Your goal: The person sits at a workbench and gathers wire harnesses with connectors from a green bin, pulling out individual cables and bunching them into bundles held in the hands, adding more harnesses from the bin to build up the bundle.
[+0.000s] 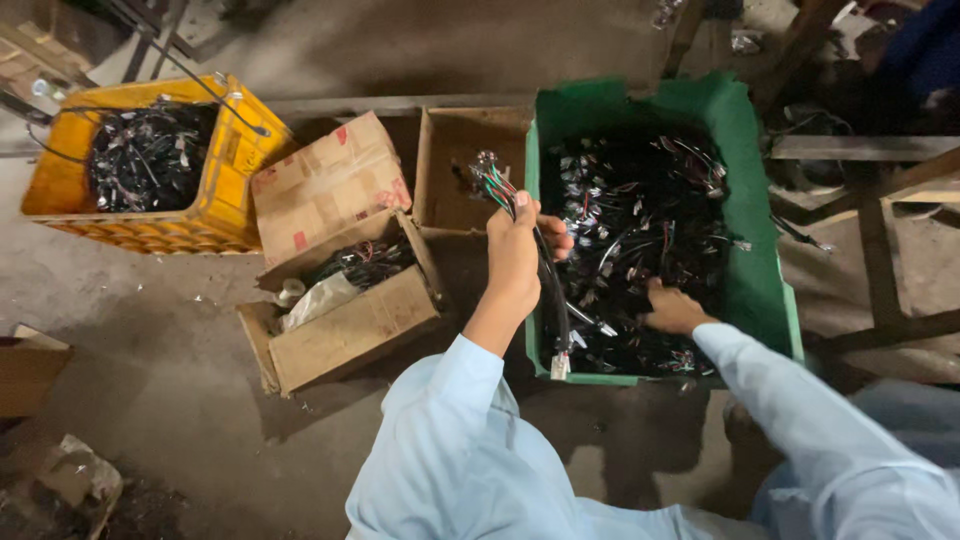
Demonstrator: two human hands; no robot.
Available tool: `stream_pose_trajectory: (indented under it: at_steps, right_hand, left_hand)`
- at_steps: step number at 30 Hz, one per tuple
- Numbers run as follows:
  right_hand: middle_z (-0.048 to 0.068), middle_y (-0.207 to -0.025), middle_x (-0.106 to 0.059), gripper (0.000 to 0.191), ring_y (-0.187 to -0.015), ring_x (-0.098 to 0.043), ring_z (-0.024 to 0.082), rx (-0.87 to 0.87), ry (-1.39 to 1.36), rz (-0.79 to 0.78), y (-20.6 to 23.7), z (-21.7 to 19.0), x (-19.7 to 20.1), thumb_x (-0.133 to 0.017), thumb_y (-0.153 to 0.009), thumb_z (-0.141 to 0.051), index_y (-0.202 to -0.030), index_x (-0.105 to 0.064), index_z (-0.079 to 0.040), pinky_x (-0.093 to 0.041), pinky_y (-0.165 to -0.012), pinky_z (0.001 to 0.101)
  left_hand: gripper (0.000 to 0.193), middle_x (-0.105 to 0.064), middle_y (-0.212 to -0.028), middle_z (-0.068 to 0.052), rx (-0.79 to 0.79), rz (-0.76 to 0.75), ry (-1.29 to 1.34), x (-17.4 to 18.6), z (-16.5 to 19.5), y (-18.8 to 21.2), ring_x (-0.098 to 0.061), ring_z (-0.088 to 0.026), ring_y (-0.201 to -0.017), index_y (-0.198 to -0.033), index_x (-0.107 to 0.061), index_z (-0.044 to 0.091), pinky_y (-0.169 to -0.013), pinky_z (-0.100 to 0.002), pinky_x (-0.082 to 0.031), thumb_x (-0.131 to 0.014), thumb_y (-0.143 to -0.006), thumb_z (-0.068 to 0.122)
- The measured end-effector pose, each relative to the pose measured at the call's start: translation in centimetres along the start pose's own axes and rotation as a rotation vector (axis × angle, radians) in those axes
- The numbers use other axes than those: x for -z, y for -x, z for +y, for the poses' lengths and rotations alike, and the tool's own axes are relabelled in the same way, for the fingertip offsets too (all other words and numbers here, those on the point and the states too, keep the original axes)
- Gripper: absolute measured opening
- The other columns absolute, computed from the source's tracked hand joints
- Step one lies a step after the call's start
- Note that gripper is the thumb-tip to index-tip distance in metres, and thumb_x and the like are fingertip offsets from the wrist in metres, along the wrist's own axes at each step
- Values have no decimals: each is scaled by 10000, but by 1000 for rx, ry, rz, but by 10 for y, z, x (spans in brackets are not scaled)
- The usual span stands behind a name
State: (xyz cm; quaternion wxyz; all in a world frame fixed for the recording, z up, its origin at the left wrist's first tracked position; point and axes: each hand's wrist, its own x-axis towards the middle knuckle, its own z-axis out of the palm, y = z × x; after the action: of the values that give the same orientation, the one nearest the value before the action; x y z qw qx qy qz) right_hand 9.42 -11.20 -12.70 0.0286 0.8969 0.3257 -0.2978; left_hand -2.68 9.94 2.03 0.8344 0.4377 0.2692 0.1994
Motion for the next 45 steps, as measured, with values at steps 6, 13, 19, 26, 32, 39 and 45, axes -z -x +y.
stream_pose_trajectory:
  at_steps: [6, 13, 19, 26, 32, 39, 45]
  right_hand:
    - [123, -1076, -785, 352, -991, -747, 369, -20, -292, 208, -11, 16, 34, -659, -911, -498, -981, -822, -194, -591, -892, 482]
    - [158, -953, -653, 213, -925, -623, 382, 430, -314, 1255, 89, -9, 136, -694, -836, -3, -1021, -758, -88, -508, -789, 501]
    - [123, -1003, -749, 367, -947, -738, 249, 1038, -653, 670, 123, -52, 114, -558, -762, 105, -1042, -732, -58, -576, -798, 318]
    - [195, -814, -736, 202, -621, -664, 182, 688, -1463, -370, 89, -32, 84, -659, -986, -7, -1126, -763, 96, -553, -544, 301]
    - [120, -1160, -783, 484, -679, -654, 108, 772, -1096, -880, 80, -20, 68, -714, -838, 0, -1318, -667, -47, -612, -587, 308]
    - [162, -957, -773, 168, -762, -700, 154, 753, -1453, -547, 72, -35, 26, -751, -904, -20, -1051, -770, 58, -567, -654, 311]
    - [136, -857, -744, 117, -582, -637, 139, 573, -1651, -646, 102, -57, 38, -743, -859, -18, -961, -746, 39, -512, -519, 278]
  left_hand:
    - [310, -655, -747, -131, 44, -29, 29, 7, -8, -10, -650, -216, -584, -1040, -485, 46, -490, -332, -518, -491, -1072, 354]
    - [307, -690, -870, -166, 319, -112, 120, -12, -24, -7, -727, -338, -816, -1032, -458, 35, -671, -424, -629, -464, -1079, 338]
    - [159, -726, -1047, -253, 638, -289, 344, -12, -33, -12, -717, -393, -1036, -1010, -479, 78, -858, -524, -594, -354, -1034, 174]
    - [280, -593, -823, -111, 253, -51, 236, -4, -52, -14, -625, -255, -677, -1036, -526, 76, -654, -437, -563, -446, -1110, 334]
    - [323, -509, -734, -52, -79, -8, 144, 22, -33, -27, -466, -171, -514, -1011, -491, 72, -454, -335, -399, -486, -1111, 379]
    - [422, -609, -784, -147, -16, 186, 336, 22, -26, -26, -660, -283, -683, -948, -433, 60, -644, -406, -563, -374, -1085, 455]
    - [457, -698, -937, -183, -5, 136, -8, 8, -11, -13, -765, -325, -869, -1029, -462, -22, -768, -411, -635, -324, -1095, 409]
